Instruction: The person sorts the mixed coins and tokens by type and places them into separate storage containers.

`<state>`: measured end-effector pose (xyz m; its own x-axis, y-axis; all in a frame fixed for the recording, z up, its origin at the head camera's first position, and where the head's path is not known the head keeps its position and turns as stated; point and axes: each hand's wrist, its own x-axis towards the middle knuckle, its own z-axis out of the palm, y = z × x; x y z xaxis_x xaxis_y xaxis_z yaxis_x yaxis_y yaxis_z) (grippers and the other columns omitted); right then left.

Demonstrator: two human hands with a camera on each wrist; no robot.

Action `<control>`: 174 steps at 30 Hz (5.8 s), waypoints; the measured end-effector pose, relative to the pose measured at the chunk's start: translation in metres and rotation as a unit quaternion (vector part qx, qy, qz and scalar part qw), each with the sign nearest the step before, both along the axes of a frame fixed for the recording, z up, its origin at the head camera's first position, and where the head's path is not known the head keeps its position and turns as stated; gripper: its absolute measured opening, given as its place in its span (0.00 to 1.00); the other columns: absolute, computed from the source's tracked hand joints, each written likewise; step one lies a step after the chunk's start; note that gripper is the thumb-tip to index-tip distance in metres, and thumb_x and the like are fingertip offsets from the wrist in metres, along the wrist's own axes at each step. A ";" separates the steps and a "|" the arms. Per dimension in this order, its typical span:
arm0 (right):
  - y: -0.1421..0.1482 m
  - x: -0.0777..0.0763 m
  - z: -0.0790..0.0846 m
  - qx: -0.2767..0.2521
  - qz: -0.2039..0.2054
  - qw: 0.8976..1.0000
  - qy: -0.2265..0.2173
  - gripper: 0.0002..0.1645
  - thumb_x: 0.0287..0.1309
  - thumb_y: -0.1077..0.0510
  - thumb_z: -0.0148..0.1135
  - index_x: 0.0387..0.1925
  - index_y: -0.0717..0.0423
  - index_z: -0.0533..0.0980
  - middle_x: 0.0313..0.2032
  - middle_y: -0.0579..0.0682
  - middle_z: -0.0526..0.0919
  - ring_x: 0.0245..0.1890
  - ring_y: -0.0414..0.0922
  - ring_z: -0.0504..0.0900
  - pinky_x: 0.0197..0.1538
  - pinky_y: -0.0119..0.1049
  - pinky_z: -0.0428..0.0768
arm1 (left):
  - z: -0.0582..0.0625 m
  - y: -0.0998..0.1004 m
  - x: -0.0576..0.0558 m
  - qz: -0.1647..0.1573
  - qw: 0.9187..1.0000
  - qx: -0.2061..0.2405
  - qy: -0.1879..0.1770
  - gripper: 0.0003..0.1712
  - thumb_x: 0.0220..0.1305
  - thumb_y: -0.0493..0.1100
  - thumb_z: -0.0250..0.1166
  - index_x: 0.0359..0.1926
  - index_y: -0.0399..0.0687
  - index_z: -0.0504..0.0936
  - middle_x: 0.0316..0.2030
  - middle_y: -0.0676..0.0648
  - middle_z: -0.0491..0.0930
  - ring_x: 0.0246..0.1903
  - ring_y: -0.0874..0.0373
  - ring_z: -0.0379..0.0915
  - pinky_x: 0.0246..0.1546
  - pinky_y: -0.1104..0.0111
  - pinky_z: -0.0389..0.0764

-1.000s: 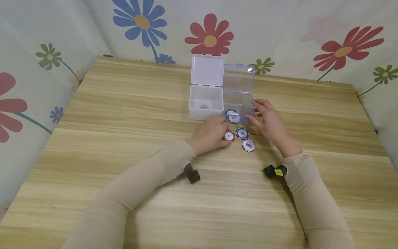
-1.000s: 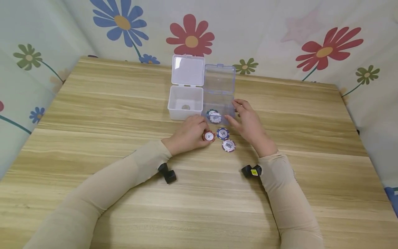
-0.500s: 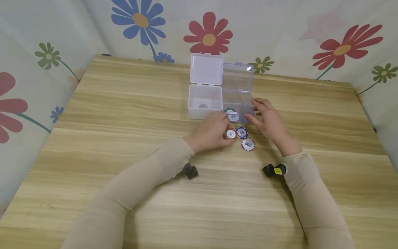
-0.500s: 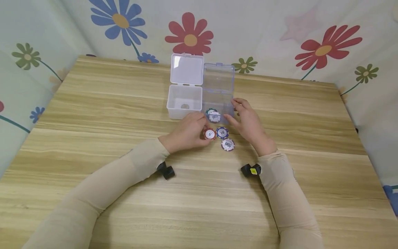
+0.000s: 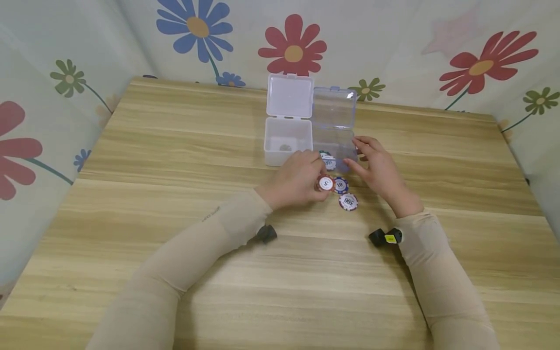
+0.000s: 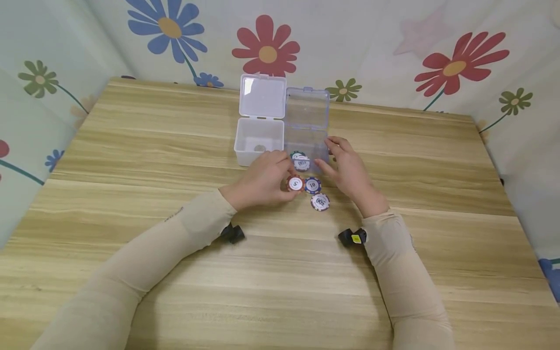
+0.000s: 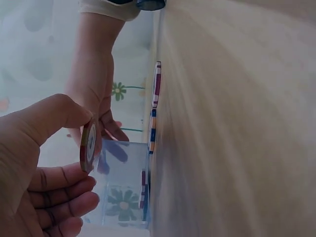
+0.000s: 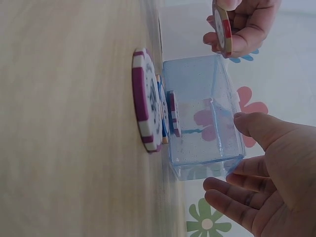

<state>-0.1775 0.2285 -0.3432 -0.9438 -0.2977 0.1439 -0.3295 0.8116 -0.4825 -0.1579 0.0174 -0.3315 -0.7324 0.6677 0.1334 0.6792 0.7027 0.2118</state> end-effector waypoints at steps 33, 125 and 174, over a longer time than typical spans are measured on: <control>0.002 -0.003 0.000 -0.012 0.005 1.000 0.000 0.35 0.56 0.51 0.58 0.60 0.66 0.63 0.60 0.61 0.64 0.48 0.55 0.75 0.49 0.46 0.77 | 0.029 0.000 -0.037 0.008 0.997 0.033 0.068 0.23 0.47 0.58 0.62 0.34 0.43 0.79 0.33 0.49 0.75 0.34 0.56 0.70 0.39 0.66 0.73; 0.004 -0.001 -0.002 -0.026 0.017 0.999 0.011 0.35 0.56 0.52 0.58 0.60 0.67 0.62 0.60 0.62 0.64 0.47 0.57 0.76 0.48 0.47 0.78 | 0.040 0.027 -0.044 0.040 0.997 0.054 0.037 0.22 0.54 0.59 0.60 0.43 0.51 0.75 0.42 0.53 0.75 0.47 0.59 0.68 0.49 0.66 0.65; 0.000 -0.002 0.001 -0.010 0.003 1.000 -0.021 0.36 0.57 0.49 0.57 0.62 0.64 0.60 0.62 0.60 0.62 0.46 0.58 0.77 0.50 0.48 0.76 | 0.009 0.035 0.020 -0.074 0.996 0.003 -0.056 0.22 0.50 0.60 0.63 0.44 0.57 0.78 0.44 0.55 0.75 0.48 0.60 0.70 0.51 0.66 0.67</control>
<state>-0.1791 0.2287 -0.3418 -0.9474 -0.3002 0.1110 -0.3134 0.8000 -0.5117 -0.1382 0.0526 -0.3230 -0.6360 0.7692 0.0616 0.7477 0.5946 0.2957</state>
